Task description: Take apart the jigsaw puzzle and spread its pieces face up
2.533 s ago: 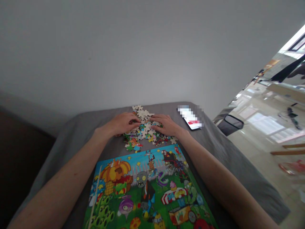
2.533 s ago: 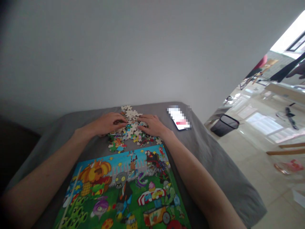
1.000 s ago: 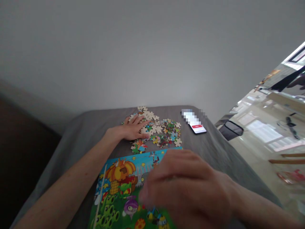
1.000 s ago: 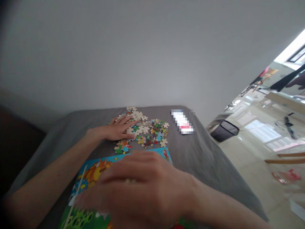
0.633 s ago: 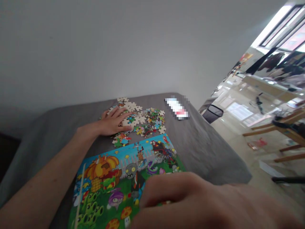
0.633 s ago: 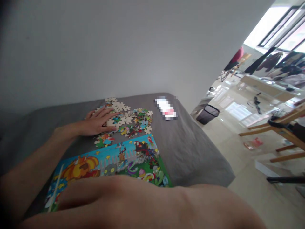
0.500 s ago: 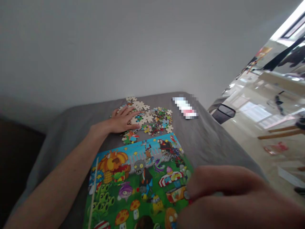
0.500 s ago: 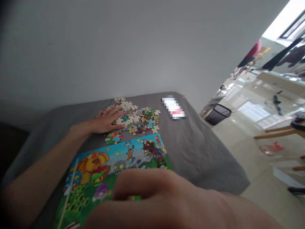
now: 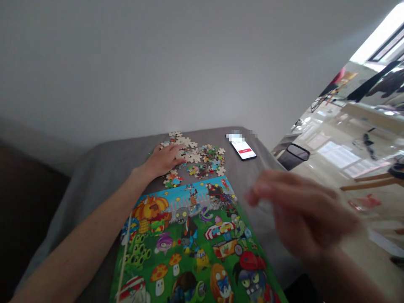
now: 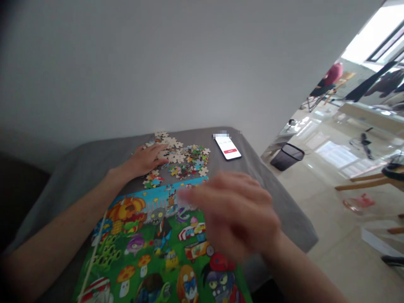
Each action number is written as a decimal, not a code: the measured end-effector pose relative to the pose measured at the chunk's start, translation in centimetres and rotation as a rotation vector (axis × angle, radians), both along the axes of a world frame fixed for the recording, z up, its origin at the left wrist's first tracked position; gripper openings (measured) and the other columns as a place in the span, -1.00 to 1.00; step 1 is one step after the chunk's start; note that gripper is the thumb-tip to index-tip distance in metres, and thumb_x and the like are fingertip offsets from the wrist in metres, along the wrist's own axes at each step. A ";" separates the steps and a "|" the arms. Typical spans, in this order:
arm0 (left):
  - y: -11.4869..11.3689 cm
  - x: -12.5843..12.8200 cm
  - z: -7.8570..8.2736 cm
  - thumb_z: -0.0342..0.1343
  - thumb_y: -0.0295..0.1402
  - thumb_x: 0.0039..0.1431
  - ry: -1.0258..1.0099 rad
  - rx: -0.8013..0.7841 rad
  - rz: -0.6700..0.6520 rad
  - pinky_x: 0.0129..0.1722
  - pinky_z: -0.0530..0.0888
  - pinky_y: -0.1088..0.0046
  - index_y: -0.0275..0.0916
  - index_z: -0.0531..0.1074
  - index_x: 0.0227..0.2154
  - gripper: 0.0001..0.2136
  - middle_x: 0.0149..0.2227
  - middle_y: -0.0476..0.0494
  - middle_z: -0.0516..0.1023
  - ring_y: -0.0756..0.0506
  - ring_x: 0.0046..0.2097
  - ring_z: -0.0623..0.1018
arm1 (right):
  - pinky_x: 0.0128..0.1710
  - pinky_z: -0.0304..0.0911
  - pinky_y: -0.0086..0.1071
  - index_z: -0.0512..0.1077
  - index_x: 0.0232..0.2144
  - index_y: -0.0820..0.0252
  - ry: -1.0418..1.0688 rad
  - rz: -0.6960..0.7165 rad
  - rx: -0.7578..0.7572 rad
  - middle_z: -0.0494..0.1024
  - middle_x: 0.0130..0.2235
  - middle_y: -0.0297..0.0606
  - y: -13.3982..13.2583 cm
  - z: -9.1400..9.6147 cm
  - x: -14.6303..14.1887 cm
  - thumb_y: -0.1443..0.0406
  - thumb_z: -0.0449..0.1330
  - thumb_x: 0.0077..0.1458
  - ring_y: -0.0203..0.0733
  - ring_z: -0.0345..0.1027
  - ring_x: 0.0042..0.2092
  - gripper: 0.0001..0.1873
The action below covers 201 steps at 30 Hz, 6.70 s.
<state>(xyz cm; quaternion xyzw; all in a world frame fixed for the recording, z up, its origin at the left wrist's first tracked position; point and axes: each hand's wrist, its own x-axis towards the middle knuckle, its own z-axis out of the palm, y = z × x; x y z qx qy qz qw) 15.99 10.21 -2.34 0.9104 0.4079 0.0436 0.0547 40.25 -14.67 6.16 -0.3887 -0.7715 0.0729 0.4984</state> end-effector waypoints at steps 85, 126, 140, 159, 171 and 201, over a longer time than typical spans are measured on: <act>-2.4 -4.5 0.0 -0.43 0.15 0.46 0.210 -0.067 -0.017 0.39 -0.03 -0.29 0.13 -0.03 0.48 -0.37 0.54 -0.07 -0.12 -0.37 0.53 -0.09 | 0.41 0.02 0.06 0.42 0.28 0.01 -0.584 -0.084 -0.315 0.33 0.40 -0.27 13.1 -11.3 0.8 0.12 0.07 0.43 0.09 0.06 0.45 -0.54; -4.0 -10.0 -0.5 -0.35 0.36 0.30 0.162 -0.070 0.059 0.44 -0.01 -0.17 -0.05 0.07 0.47 -0.15 0.54 -0.17 -0.12 -0.44 0.52 -0.11 | 0.46 -0.09 0.11 0.18 0.44 0.07 -0.701 -0.129 -0.494 0.07 0.49 -0.09 12.0 -11.3 3.4 -0.01 0.02 0.43 0.15 -0.11 0.50 -0.35; -0.9 -3.4 0.0 -0.16 0.05 0.47 0.155 0.062 0.131 0.39 -0.14 -0.36 0.00 0.00 0.49 -0.38 0.54 -0.18 -0.07 -0.45 0.52 -0.11 | 0.44 -0.12 0.12 0.08 0.47 0.03 -0.703 -0.329 -0.423 0.01 0.52 -0.13 13.1 -12.5 1.0 0.02 -0.10 0.47 0.16 -0.21 0.52 -0.36; -11.1 -8.8 -2.8 -0.10 -0.20 0.49 -0.137 0.075 -0.069 0.36 0.25 -0.06 -0.09 0.35 0.26 -0.62 0.38 -0.20 0.31 -0.28 0.41 0.25 | 0.00 0.34 -0.19 0.58 -0.28 0.19 -0.576 0.051 -0.343 0.58 -0.23 -0.16 10.9 -9.7 0.1 0.36 0.17 0.30 -0.07 0.46 -0.11 -0.83; -11.0 -9.2 -3.1 -0.23 -0.14 0.54 -0.049 0.001 -0.041 0.42 0.12 -0.08 -0.05 0.02 0.47 -0.49 0.48 -0.16 0.15 -0.26 0.48 0.14 | -0.07 0.36 -0.23 0.56 -0.31 0.17 -0.515 0.083 -0.348 0.60 -0.26 -0.17 11.4 -10.3 0.5 0.33 0.12 0.33 -0.09 0.47 -0.15 -0.78; -10.8 -6.1 -2.8 -0.08 -0.22 0.53 -0.187 0.193 -0.263 0.23 0.34 0.11 0.00 0.58 0.04 -0.69 0.08 -0.03 0.66 -0.16 0.16 0.56 | 0.04 0.29 -0.12 0.63 -0.18 0.12 -0.477 -0.086 -0.134 0.68 -0.08 -0.20 12.6 -11.3 -0.9 0.27 0.15 0.40 -0.03 0.42 0.00 -0.78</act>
